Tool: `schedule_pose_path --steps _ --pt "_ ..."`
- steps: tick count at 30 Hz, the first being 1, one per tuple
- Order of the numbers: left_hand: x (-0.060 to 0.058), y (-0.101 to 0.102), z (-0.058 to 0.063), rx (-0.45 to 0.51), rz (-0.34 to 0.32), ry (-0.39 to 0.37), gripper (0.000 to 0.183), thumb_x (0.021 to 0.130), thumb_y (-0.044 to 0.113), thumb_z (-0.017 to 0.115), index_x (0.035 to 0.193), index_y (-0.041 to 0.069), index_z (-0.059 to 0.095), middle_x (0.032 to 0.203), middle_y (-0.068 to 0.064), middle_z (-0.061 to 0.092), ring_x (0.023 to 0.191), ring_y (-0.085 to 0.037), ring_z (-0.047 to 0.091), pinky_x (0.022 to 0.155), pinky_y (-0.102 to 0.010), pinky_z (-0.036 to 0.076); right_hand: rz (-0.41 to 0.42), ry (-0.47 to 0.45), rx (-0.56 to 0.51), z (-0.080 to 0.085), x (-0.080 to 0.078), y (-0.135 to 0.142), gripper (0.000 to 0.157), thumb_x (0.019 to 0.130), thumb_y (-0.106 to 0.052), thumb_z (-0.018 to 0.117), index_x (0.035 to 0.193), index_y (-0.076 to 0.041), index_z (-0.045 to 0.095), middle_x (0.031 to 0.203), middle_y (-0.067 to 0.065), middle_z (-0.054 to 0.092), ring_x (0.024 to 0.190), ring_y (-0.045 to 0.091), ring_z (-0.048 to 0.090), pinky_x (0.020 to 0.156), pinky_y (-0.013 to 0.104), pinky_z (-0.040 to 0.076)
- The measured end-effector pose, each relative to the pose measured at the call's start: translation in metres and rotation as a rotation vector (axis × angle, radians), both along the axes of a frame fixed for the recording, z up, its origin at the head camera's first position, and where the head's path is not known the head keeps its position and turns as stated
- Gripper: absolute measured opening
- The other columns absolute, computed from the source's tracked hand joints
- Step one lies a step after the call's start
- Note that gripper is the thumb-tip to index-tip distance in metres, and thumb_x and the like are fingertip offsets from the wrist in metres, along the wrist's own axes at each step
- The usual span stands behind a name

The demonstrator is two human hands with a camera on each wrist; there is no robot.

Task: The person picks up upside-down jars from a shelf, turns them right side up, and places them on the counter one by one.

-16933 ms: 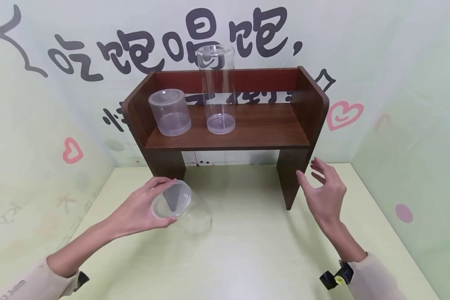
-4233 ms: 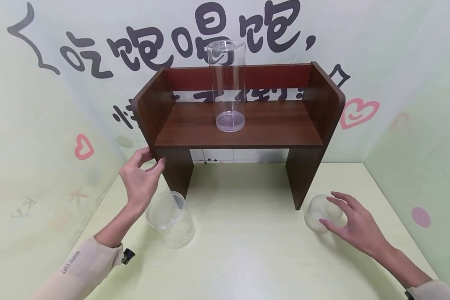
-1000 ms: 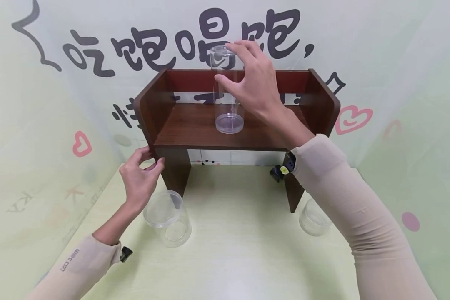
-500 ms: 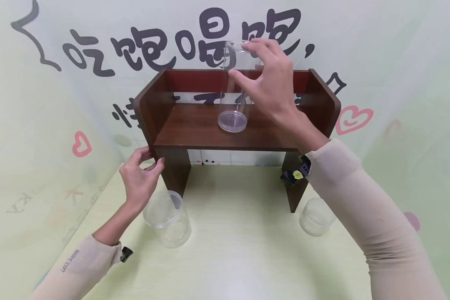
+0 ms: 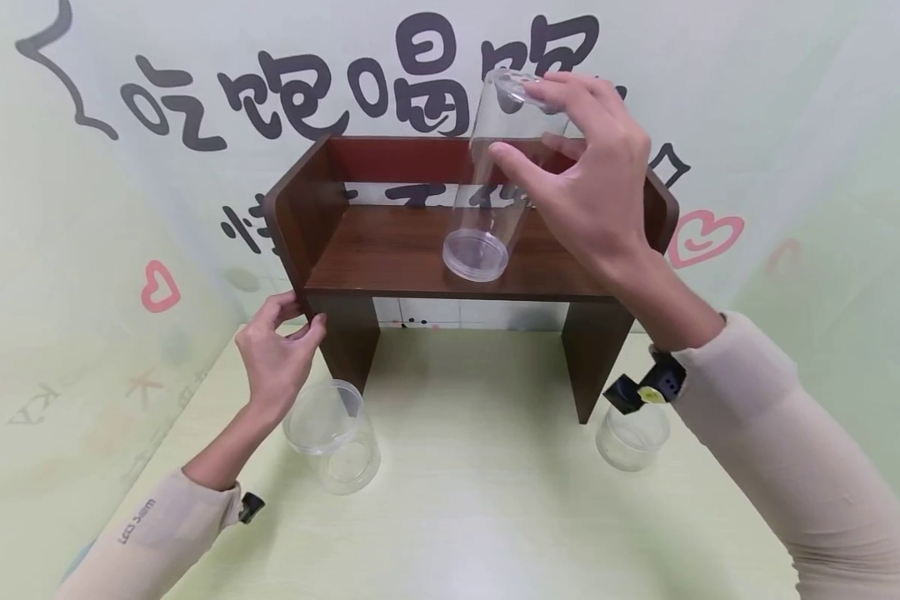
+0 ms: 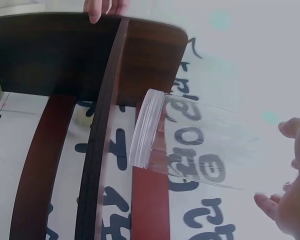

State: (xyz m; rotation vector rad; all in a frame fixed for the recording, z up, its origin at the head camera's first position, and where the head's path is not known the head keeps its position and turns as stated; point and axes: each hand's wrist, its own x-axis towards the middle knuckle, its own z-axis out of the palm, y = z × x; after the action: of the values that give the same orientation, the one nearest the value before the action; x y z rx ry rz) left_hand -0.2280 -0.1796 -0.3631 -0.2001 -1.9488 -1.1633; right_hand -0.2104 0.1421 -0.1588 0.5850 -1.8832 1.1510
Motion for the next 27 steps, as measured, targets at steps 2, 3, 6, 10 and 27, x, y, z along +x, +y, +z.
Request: schedule_pose_path --steps 2,3,6,10,27 --pt "0.0 0.0 0.0 -0.002 -0.001 -0.002 0.031 0.078 0.001 0.076 0.108 0.001 0.07 0.101 -0.013 0.073 0.09 -0.02 0.071 0.067 -0.017 0.058 0.01 0.015 -0.021 -0.001 0.006 0.003 0.046 0.077 -0.008 0.081 0.12 -0.003 0.068 0.124 0.005 0.062 0.112 0.014 0.06 0.088 0.023 0.056" --pt "0.001 0.0 0.0 -0.001 -0.003 -0.002 0.031 0.078 0.001 0.076 0.109 0.0 0.07 0.102 -0.013 0.073 0.09 -0.02 0.071 0.067 -0.017 0.058 0.017 0.029 -0.023 -0.001 0.008 0.004 0.045 0.077 -0.008 0.081 0.12 -0.003 0.068 0.123 0.004 0.062 0.112 0.015 0.061 0.088 0.023 0.057" --pt "0.001 0.0 0.0 0.004 -0.007 0.002 0.031 0.079 0.002 0.076 0.109 0.0 0.069 0.102 -0.014 0.073 0.091 -0.02 0.071 0.066 -0.016 0.058 0.043 0.079 0.002 -0.004 0.016 0.01 0.045 0.078 -0.007 0.08 0.12 -0.002 0.068 0.122 0.005 0.063 0.109 0.018 0.063 0.087 0.024 0.057" --pt "0.0 0.0 0.0 0.008 -0.006 0.008 0.031 0.078 0.0 0.076 0.108 -0.001 0.069 0.101 -0.014 0.073 0.09 -0.022 0.071 0.066 -0.015 0.058 0.059 0.098 0.016 -0.01 0.024 0.017 0.044 0.077 -0.004 0.079 0.12 -0.001 0.068 0.119 0.002 0.063 0.106 0.02 0.063 0.086 0.024 0.058" --pt "-0.002 -0.001 -0.001 0.045 -0.039 0.005 0.031 0.078 0.0 0.076 0.108 0.001 0.071 0.102 -0.015 0.073 0.091 -0.02 0.071 0.068 -0.017 0.058 0.191 -0.049 -0.123 -0.054 0.054 0.028 0.05 0.072 0.017 0.075 0.12 0.007 0.065 0.125 0.02 0.06 0.113 0.028 0.059 0.088 0.026 0.056"
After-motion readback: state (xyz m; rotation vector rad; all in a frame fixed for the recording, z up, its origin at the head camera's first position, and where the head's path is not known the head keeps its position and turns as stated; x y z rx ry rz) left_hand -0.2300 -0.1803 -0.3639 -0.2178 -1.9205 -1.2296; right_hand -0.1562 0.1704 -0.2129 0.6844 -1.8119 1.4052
